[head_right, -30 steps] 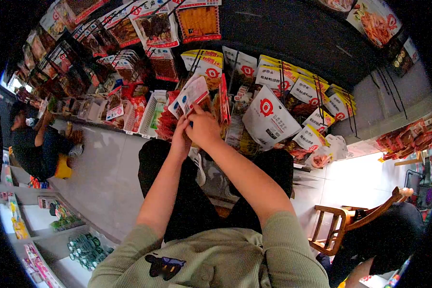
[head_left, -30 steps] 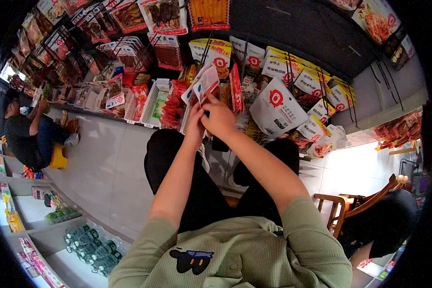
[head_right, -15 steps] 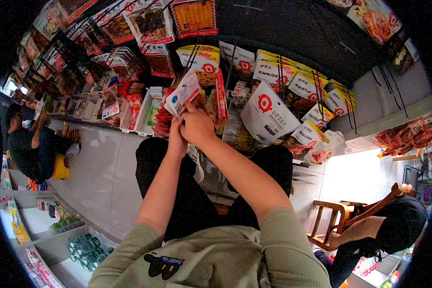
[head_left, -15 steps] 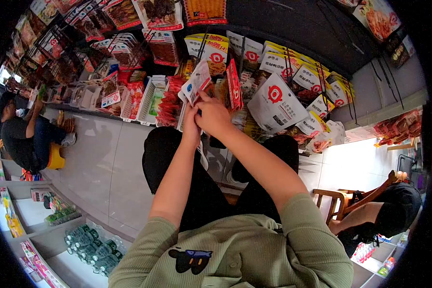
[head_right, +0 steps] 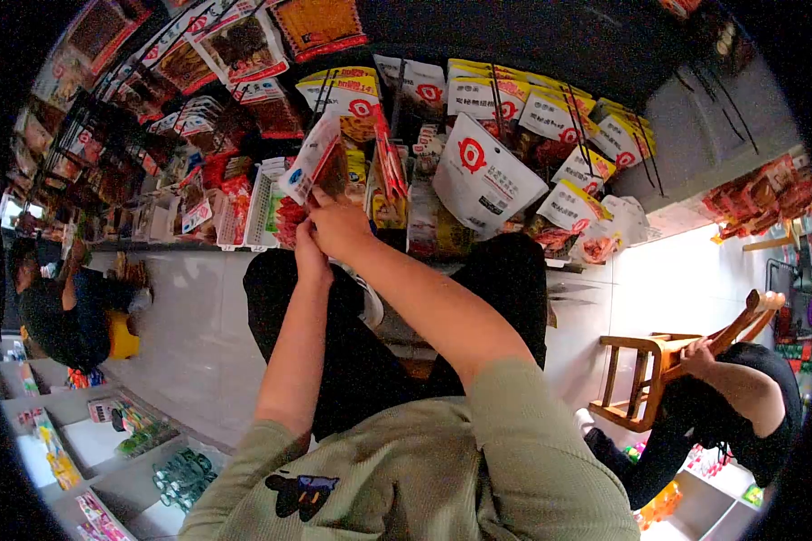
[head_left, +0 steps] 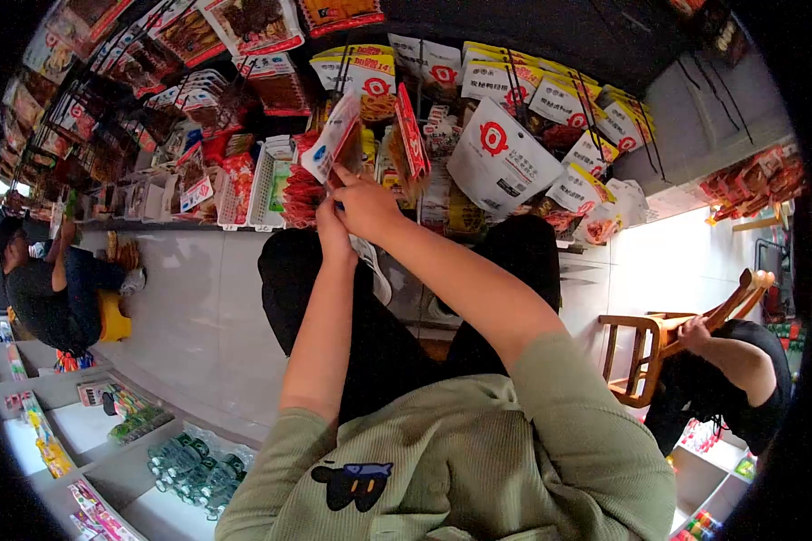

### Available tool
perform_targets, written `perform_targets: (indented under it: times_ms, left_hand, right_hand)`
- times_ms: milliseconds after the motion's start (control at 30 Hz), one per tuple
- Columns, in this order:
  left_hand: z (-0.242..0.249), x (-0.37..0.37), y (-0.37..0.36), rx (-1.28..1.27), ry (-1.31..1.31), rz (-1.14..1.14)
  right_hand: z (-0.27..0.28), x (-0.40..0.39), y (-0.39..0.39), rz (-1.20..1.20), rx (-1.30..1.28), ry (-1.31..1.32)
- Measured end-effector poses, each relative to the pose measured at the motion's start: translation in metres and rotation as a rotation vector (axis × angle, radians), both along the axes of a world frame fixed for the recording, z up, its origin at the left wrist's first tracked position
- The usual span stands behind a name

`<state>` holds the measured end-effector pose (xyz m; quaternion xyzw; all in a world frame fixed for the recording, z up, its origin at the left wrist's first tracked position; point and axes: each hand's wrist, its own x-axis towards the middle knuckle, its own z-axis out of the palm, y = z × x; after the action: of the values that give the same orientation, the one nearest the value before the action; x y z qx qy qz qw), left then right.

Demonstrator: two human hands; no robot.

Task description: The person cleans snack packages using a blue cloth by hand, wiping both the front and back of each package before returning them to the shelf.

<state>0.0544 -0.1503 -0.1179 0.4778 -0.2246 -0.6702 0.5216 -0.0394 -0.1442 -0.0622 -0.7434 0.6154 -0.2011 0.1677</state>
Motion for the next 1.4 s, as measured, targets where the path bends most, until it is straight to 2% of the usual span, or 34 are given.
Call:
perform_targets:
  times_ms: [67, 133, 200, 267, 400, 467, 533, 667, 767, 900, 1033, 1100, 1200, 1233, 1267, 1300, 1333, 1367, 1400]
  left_hand:
    - [-0.009, 0.002, -0.001, -0.032, -0.016, -0.019]
    - [-0.015, 0.003, -0.001, 0.007, 0.101, -0.005]
    - [-0.017, 0.004, -0.001, 0.016, 0.031, -0.098]
    - [-0.01, -0.004, 0.004, 0.115, -0.201, 0.009]
    - [0.005, -0.008, 0.02, 0.091, -0.197, -0.23]
    - [0.01, -0.017, 0.024, 0.124, -0.226, -0.285]
    - [0.009, -0.023, 0.031, 0.052, -0.317, -0.429]
    - [0.004, -0.038, 0.044, -0.009, -0.426, -0.656]
    - [-0.004, -0.048, 0.054, -0.025, -0.486, -0.758]
    - [-0.014, -0.06, 0.066, 0.022, -0.477, -0.807]
    - [-0.031, -0.071, 0.076, 0.079, -0.456, -0.821]
    - [-0.019, -0.086, 0.085, 0.138, -0.555, -0.805]
    - [-0.033, -0.091, 0.087, 0.113, -0.524, -0.832]
    - [-0.037, -0.093, 0.089, 0.07, -0.473, -0.849]
    - [-0.039, -0.095, 0.09, 0.016, -0.43, -0.86]
    - [-0.039, -0.098, 0.09, -0.046, -0.399, -0.855]
    - [-0.037, -0.101, 0.09, -0.11, -0.37, -0.844]
    - [-0.032, -0.105, 0.089, -0.133, -0.382, -0.827]
    - [-0.024, -0.107, 0.087, -0.151, -0.39, -0.812]
  right_hand:
    - [0.009, -0.005, 0.01, 0.0, -0.022, 0.004]
    - [0.018, -0.012, 0.022, 0.103, 0.226, 0.034]
    - [0.012, -0.024, 0.035, 0.149, 0.154, 0.011]
    - [0.024, -0.044, 0.056, 0.341, 0.291, -0.081]
    - [0.037, -0.099, 0.099, 0.424, 0.322, -0.332]
    - [0.058, -0.136, 0.123, 0.362, 0.311, -0.45]
    - [0.06, -0.177, 0.142, 0.34, 0.23, -0.511]
    - [0.072, -0.252, 0.192, 0.036, 0.164, -0.39]
    - [0.061, -0.296, 0.23, -0.337, 0.138, -0.467]
    - [0.023, -0.332, 0.283, -0.818, 0.047, -0.567]
    - [-0.036, -0.341, 0.324, -1.116, 0.028, -0.748]
    - [-0.052, -0.334, 0.329, -1.131, 0.086, -0.714]
    - [-0.063, -0.321, 0.324, -1.106, 0.111, -0.741]
    - [-0.056, -0.316, 0.319, -1.082, 0.142, -0.813]
    - [-0.051, -0.315, 0.314, -1.028, 0.119, -0.703]
    - [-0.059, -0.318, 0.31, -1.008, 0.216, -0.777]
    - [-0.067, -0.316, 0.302, -0.953, 0.073, -0.703]
    - [-0.041, -0.307, 0.288, -0.983, 0.162, -0.885]
    - [-0.04, -0.31, 0.281, -0.887, 0.134, -0.745]
